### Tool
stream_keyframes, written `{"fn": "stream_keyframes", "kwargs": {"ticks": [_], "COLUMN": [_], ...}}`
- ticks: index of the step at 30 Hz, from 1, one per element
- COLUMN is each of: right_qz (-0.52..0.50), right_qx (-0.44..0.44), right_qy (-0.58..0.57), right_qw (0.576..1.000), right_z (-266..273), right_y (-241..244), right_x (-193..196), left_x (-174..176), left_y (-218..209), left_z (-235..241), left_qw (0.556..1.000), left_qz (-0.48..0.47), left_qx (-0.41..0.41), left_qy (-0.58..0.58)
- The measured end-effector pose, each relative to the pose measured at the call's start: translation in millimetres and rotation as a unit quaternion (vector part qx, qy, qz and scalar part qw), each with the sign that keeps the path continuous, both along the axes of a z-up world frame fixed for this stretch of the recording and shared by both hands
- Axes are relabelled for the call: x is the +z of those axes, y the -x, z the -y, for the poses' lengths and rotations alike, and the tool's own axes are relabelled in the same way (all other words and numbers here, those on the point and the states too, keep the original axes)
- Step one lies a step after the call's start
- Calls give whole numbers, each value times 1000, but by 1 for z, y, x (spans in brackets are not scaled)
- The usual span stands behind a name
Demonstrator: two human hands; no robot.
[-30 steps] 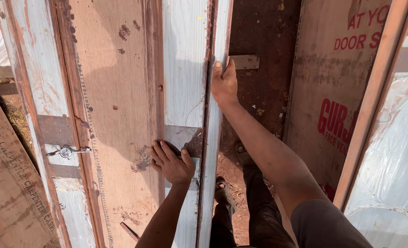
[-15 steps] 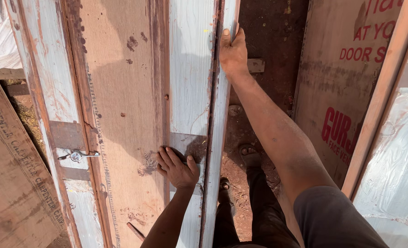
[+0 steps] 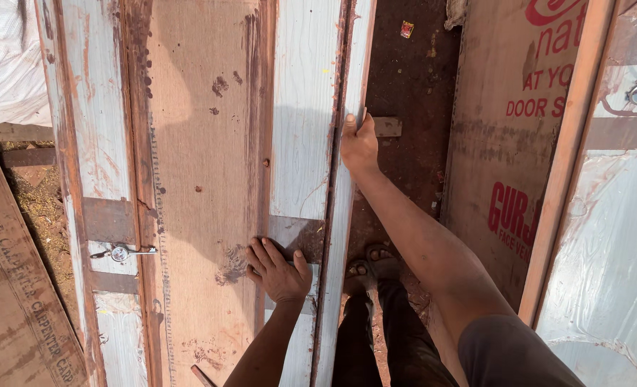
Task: The person sands the edges and surfaces of a wooden door frame using a blue sanding block. They repeatedly rub the block along the frame's borders and inner panels, occasionally repositioning the door and adjusting their grip to reach different sections.
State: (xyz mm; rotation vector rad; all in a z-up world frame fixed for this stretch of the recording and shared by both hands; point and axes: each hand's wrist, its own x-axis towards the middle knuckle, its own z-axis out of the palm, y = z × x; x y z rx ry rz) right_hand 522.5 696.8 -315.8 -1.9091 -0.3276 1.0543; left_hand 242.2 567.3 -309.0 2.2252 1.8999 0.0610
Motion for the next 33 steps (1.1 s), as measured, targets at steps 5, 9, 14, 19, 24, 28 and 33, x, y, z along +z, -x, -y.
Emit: {"fn": "stream_keyframes", "kwargs": {"ticks": [5,9,14,19,24,28,33], "right_qz": [83,-54,-122,-110,-120,-53,-75], "right_qx": [52,92,105,71,1,-12,58], "right_qy": [-29,144,221,300,176,98,-150], "right_qw": [995,984,962,945,977,994,984], "right_z": [103,235,246,230,166,42,58], "right_y": [82,185,185,183,127,24,22], "right_x": [16,23,34,14,-30,-46,-28], "left_x": [8,13,17,14,12,9,13], "left_y": [-8,2,1,4,-9,-78,-198], "left_z": [-10,1,-1,1,-27,-134,-250], "left_qw": [1000,1000,1000,996,988,976,987], "left_qz": [0,14,13,77,92,186,74], "left_qx": [-2,16,24,36,122,102,82], "left_qy": [-10,15,12,-9,15,-46,-115]}}
